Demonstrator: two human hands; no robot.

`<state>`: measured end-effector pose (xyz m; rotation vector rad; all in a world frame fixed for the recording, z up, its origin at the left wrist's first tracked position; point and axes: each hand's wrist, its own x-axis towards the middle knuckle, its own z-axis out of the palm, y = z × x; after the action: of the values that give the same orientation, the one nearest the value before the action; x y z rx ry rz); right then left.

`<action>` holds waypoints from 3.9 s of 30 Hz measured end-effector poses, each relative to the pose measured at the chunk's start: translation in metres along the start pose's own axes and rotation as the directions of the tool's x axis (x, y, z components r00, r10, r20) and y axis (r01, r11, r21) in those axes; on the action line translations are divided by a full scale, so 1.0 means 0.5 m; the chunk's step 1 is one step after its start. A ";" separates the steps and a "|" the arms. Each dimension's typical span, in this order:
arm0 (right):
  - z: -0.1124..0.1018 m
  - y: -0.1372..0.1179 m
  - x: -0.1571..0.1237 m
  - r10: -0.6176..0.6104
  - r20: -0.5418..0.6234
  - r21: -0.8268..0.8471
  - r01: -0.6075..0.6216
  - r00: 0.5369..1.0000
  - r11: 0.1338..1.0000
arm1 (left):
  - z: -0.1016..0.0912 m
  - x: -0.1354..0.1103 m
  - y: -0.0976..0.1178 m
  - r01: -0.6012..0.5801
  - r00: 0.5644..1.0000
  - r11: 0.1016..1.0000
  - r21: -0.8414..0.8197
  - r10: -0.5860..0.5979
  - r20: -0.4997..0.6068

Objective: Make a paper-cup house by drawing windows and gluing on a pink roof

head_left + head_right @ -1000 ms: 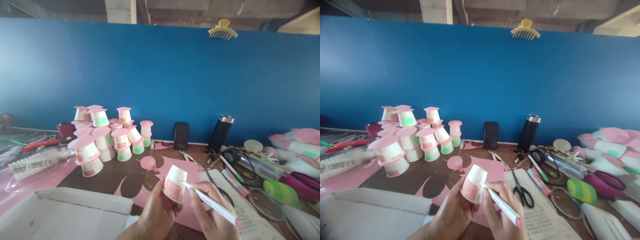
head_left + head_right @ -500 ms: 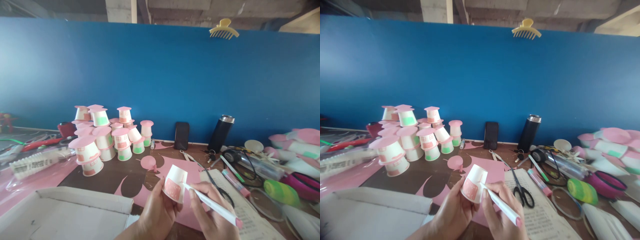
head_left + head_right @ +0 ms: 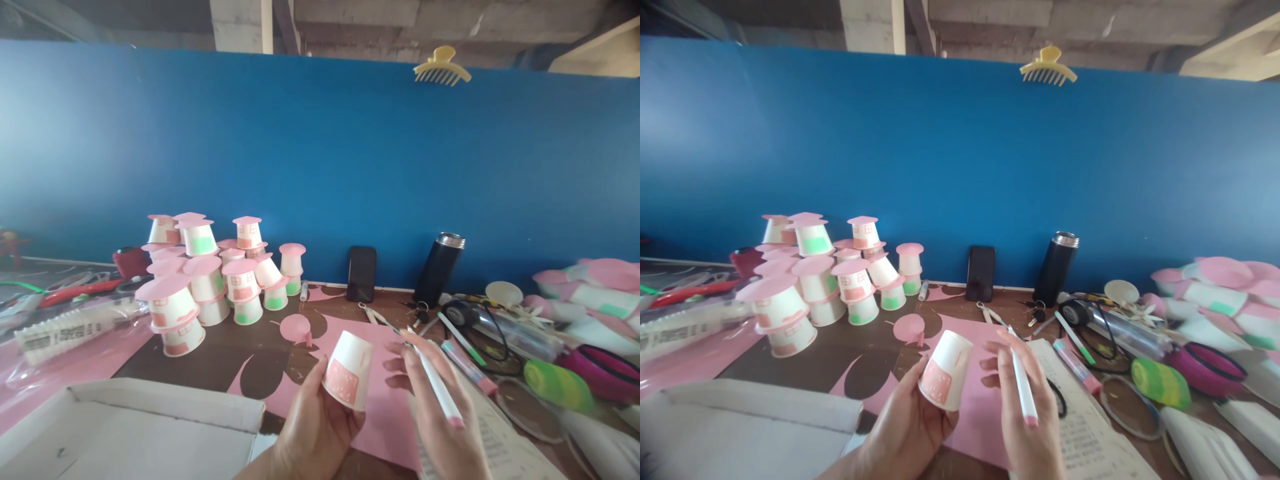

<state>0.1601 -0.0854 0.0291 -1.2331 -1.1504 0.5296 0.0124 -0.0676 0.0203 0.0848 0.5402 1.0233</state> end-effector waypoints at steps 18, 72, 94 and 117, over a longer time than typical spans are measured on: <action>0.031 0.036 0.004 0.174 0.313 0.307 -0.272 0.934 0.912 | -0.014 -0.009 -0.012 0.155 0.963 0.988 -0.003 -0.150 0.225; -0.018 0.010 -0.002 -0.427 0.200 -0.290 0.470 0.882 0.834 | -0.027 0.010 -0.025 -0.170 0.985 0.916 0.364 0.144 0.097; -0.018 0.004 -0.004 -0.408 0.186 -0.322 0.448 0.894 0.834 | -0.026 0.008 -0.025 -0.162 0.986 0.918 0.362 0.136 0.096; -0.019 0.010 -0.002 -0.374 0.195 -0.325 0.419 0.907 0.848 | -0.028 0.011 -0.023 -0.168 0.984 0.937 0.307 0.141 0.110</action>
<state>0.1692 -0.0890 0.0249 -1.2308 -1.6163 0.0785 0.0172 -0.0719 0.0027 0.4603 0.6216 1.0738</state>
